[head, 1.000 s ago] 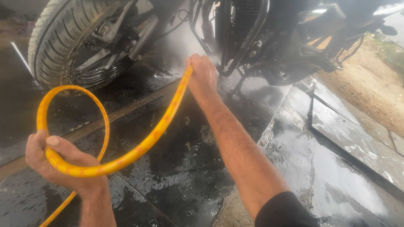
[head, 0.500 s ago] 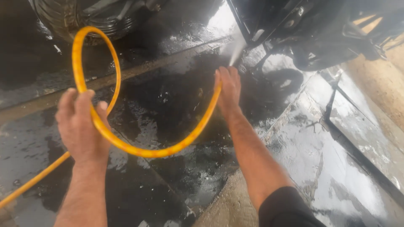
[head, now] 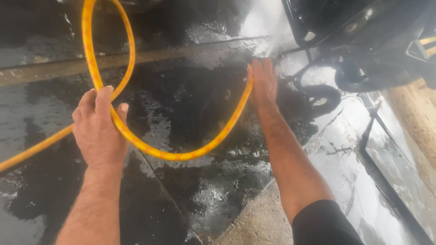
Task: Washing a motorcycle with a high-pressure hose.
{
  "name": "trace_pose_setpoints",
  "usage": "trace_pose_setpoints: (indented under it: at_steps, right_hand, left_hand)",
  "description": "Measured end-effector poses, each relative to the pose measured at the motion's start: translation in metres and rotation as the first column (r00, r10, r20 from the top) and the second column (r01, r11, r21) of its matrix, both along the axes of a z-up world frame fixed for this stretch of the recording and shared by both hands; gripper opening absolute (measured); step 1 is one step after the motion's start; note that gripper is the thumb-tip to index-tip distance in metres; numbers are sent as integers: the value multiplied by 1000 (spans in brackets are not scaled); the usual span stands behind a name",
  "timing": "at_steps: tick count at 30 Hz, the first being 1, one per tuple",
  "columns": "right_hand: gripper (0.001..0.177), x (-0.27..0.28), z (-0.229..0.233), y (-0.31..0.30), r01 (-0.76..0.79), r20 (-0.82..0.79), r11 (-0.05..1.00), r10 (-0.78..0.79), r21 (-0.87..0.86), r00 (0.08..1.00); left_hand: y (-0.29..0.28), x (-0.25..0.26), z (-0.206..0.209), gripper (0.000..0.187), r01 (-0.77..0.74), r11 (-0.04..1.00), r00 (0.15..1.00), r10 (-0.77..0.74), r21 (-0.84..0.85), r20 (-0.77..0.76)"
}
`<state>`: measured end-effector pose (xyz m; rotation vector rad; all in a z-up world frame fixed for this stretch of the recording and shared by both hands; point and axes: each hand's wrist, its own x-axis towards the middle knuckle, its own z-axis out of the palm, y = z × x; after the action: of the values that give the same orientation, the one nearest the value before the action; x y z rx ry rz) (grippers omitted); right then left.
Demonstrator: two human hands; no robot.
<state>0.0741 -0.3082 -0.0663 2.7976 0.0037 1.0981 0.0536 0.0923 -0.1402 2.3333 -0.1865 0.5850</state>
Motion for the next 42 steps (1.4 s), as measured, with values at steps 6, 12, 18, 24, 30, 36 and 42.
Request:
trace_pose_setpoints:
  at_steps: [6, 12, 18, 24, 30, 36, 42]
  right_hand:
    - [15, 2, -9, -29, 107, -82, 994, -107, -2, 991]
    - [18, 9, -7, -31, 96, -87, 994, -100, -43, 991]
    - [17, 13, -13, -49, 126, -115, 986, -138, -113, 984]
    - [14, 9, -14, -41, 204, -198, 979, -203, -13, 959]
    - [14, 16, -28, -63, 140, -70, 974, -154, -181, 986]
    - [14, -26, 11, -43, 96, -37, 995, -96, -24, 995]
    - [20, -77, 38, -47, -27, 170, 987, 0, 156, 985]
  left_hand:
    - [-9, 3, -4, 49, -8, 1000, 1000, 9, 29, -21]
    - [-19, 2, -10, 53, 19, 1000, 999, -18, 23, -28]
    - [-20, 5, -9, 54, -30, 1000, 996, 30, -1, -85]
    - [-23, 4, -12, 52, 16, 999, 998, -13, 42, -61]
    - [-21, 7, -13, 56, -29, 998, 997, 33, 52, -66]
    - [-37, 1, -2, 57, 45, 998, 998, -43, 43, -41]
    - [-59, -3, 17, 56, 123, 992, 992, -123, -24, 19]
